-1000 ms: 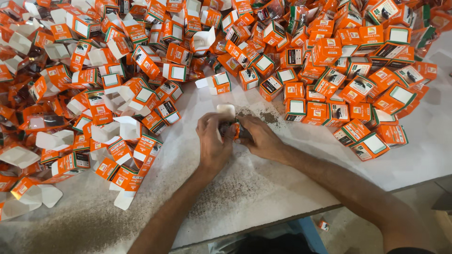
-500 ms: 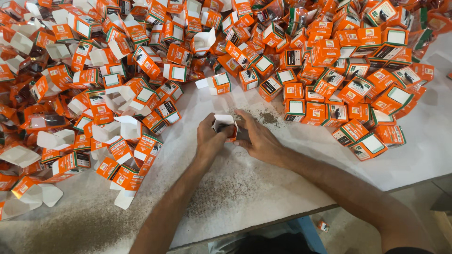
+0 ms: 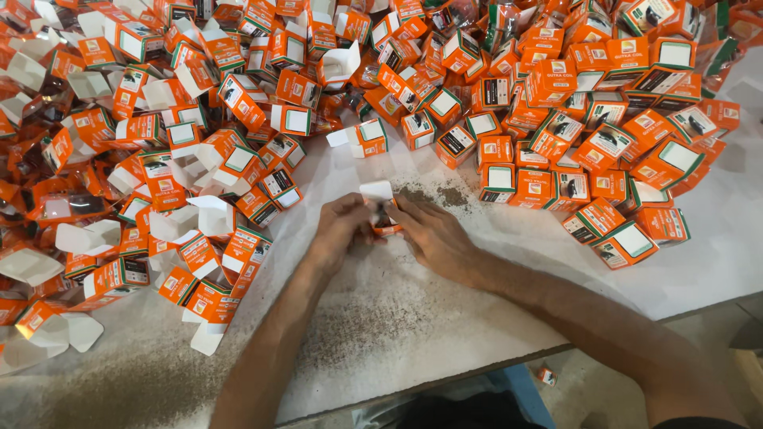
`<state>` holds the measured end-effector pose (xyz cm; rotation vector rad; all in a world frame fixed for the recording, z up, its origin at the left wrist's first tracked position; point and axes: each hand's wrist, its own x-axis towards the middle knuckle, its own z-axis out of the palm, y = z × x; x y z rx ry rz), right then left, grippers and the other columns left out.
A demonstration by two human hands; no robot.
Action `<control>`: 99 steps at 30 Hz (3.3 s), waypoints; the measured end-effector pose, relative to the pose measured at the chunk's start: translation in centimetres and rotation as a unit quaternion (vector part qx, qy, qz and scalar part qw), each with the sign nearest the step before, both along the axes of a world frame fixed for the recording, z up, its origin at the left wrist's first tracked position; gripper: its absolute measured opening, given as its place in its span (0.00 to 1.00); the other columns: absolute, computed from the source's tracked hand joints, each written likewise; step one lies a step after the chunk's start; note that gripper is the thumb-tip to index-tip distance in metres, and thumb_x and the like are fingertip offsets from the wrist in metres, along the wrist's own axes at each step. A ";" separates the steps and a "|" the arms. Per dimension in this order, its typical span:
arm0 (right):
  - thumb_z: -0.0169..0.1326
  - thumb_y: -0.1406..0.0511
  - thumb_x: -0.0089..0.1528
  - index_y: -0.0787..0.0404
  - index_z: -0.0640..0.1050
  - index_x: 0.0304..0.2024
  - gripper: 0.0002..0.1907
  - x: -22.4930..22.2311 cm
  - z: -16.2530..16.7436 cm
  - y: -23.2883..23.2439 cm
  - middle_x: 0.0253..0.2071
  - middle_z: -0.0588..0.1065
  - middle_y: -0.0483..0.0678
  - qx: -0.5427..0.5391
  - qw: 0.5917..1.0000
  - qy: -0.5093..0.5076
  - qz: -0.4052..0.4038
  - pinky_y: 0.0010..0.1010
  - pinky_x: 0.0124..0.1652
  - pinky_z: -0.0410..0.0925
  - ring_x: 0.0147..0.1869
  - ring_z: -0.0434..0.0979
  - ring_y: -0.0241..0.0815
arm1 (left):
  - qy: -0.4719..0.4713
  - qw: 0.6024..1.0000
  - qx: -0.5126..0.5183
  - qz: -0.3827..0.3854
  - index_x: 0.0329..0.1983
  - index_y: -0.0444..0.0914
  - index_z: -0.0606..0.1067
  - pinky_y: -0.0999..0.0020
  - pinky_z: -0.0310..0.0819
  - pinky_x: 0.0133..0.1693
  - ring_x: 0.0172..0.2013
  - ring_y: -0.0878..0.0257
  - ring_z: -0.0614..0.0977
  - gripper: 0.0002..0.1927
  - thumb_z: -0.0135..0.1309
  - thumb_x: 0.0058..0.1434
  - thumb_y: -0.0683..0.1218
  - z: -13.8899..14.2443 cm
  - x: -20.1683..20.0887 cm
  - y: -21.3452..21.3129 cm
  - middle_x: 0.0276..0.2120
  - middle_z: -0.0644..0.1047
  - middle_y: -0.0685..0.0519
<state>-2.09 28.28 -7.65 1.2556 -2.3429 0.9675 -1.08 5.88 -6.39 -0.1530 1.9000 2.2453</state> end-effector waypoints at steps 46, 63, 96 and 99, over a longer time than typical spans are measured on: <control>0.61 0.67 0.63 0.50 0.65 0.68 0.33 -4.2 2.2 2.3 0.63 0.72 0.54 0.029 0.994 0.106 -0.008 0.46 0.61 0.68 0.64 0.73 0.56 | 0.427 0.771 -0.469 0.057 0.51 0.35 0.76 0.48 0.64 0.68 0.68 0.43 0.70 0.12 0.53 0.65 0.34 1.1 1.5 1.5 0.62 0.75 0.41; 0.59 0.68 0.62 0.62 0.63 0.65 0.31 -8.7 -0.3 0.6 0.58 0.71 0.58 -0.024 0.987 -0.045 -0.150 0.50 0.60 0.62 0.64 0.71 0.61 | 0.442 0.761 -0.473 0.047 0.52 0.35 0.74 0.51 0.74 0.53 0.52 0.44 0.79 0.19 0.52 0.56 0.34 0.7 -12.7 1.2 0.49 0.78 0.42; 0.67 0.72 0.50 0.65 0.77 0.54 0.29 -2.3 2.5 1.2 0.45 0.77 0.51 -0.155 0.954 -0.255 0.014 0.34 0.43 0.74 0.45 0.81 0.44 | 0.587 0.634 -0.504 -0.002 0.62 0.30 0.71 0.47 0.77 0.56 0.56 0.42 0.77 0.30 0.63 0.55 0.41 4.0 2.3 3.8 0.56 0.73 0.39; 0.71 0.69 0.49 0.66 0.75 0.54 0.31 -2.1 2.8 1.3 0.45 0.76 0.52 -0.154 0.959 -0.237 0.019 0.36 0.45 0.72 0.47 0.80 0.47 | 0.549 0.619 -0.561 0.037 0.58 0.36 0.74 0.38 0.63 0.61 0.58 0.46 0.74 0.30 0.62 0.50 0.44 4.5 2.7 4.0 0.55 0.76 0.47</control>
